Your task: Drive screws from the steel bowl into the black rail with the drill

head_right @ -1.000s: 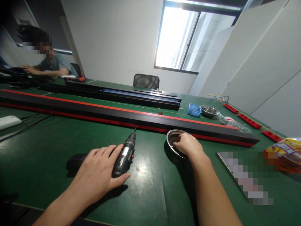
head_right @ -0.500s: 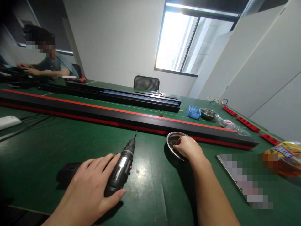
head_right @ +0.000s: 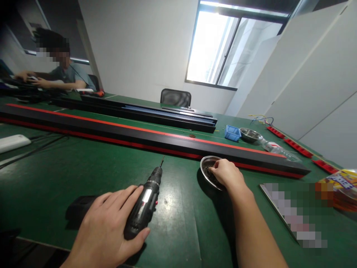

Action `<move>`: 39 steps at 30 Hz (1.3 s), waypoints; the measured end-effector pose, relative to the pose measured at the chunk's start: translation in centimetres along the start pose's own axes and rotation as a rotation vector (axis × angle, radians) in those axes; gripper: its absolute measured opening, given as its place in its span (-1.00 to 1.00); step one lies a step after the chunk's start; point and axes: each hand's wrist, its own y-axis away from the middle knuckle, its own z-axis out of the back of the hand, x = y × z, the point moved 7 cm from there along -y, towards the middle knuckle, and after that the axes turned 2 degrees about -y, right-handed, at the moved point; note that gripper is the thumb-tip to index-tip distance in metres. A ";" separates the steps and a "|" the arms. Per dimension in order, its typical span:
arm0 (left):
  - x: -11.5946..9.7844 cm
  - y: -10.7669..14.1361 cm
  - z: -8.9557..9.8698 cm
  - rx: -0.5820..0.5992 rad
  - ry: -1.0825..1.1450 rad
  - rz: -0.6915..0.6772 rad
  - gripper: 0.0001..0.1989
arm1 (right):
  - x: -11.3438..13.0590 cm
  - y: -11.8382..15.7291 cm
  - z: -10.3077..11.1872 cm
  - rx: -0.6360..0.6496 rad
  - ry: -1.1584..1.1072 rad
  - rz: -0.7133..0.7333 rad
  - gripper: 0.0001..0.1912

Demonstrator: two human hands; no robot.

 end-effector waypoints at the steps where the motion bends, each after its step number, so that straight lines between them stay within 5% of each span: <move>1: 0.0 0.0 0.0 -0.002 0.001 0.000 -0.26 | 0.1 0.1 0.2 -0.009 -0.013 -0.009 -0.75; 5: 0.0 0.1 -0.2 -0.001 0.011 0.008 -0.27 | 2.3 1.0 2.1 -0.131 -0.159 0.060 -0.73; 10: 0.1 0.2 -0.1 -0.006 0.055 0.054 -0.27 | 7.9 3.0 3.3 -0.183 -0.601 0.306 -0.66; 17: 0.1 0.1 -0.2 -0.006 0.064 0.058 -0.26 | 15.0 2.8 -2.7 0.017 -0.857 0.349 -0.69; 23: 0.3 0.2 -0.2 -0.019 0.109 0.083 -0.23 | 16.7 0.3 -6.3 0.043 -0.874 0.268 -0.71; 39: 0.1 0.2 -0.1 0.023 0.108 0.081 -0.23 | 17.5 -0.1 -7.1 0.147 -0.845 0.367 -0.69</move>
